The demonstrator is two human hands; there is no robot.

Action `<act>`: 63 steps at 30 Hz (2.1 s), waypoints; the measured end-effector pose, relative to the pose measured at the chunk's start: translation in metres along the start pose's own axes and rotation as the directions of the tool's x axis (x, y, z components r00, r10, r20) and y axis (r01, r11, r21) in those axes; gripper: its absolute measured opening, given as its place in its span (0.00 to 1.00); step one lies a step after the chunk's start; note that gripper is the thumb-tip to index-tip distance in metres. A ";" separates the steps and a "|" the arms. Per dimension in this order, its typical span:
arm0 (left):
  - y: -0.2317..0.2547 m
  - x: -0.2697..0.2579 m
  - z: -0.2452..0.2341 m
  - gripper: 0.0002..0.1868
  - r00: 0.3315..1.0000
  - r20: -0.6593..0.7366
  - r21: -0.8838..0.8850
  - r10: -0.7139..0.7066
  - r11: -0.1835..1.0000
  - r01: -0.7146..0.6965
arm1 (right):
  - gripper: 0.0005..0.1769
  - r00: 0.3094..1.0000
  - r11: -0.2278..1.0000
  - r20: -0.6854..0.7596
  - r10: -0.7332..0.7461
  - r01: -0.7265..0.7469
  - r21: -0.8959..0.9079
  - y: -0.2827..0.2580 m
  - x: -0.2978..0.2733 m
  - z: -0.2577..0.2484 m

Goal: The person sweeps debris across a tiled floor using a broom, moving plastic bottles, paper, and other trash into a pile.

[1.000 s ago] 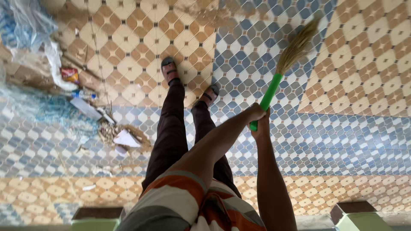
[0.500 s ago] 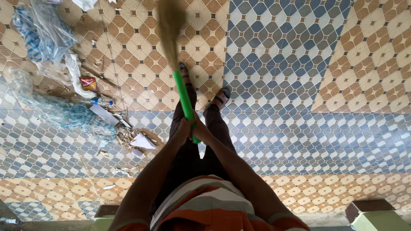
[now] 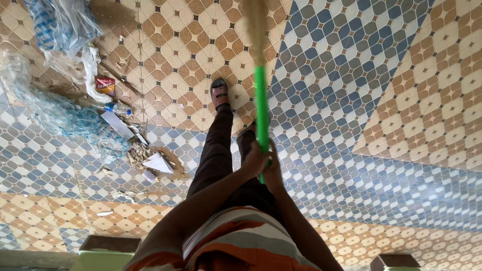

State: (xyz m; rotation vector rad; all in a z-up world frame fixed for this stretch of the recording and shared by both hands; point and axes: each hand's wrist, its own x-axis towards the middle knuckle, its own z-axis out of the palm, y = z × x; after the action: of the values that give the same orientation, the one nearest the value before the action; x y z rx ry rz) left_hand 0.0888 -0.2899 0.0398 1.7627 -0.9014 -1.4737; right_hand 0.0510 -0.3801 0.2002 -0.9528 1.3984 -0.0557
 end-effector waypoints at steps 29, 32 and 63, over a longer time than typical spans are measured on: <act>-0.003 0.049 -0.256 0.26 0.752 -0.307 -0.659 -0.583 0.701 0.275 | 0.53 0.836 0.983 0.538 -0.106 0.168 -0.068 -0.095 0.125 0.164; 0.002 0.041 -0.226 0.28 0.770 -0.323 -0.647 -0.550 0.722 0.244 | 0.51 0.833 0.944 0.497 -0.243 0.320 -0.075 -0.094 0.113 0.141; 0.103 0.279 -0.210 0.33 0.818 -0.005 -0.396 -0.576 0.752 0.527 | 0.39 0.938 0.986 0.328 0.109 -0.144 0.086 -0.186 0.275 0.025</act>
State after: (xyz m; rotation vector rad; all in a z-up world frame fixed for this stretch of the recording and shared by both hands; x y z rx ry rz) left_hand 0.3221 -0.5680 0.0082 1.8742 0.0165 -1.7239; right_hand 0.2273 -0.6385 0.0872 -0.7410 1.1369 0.1162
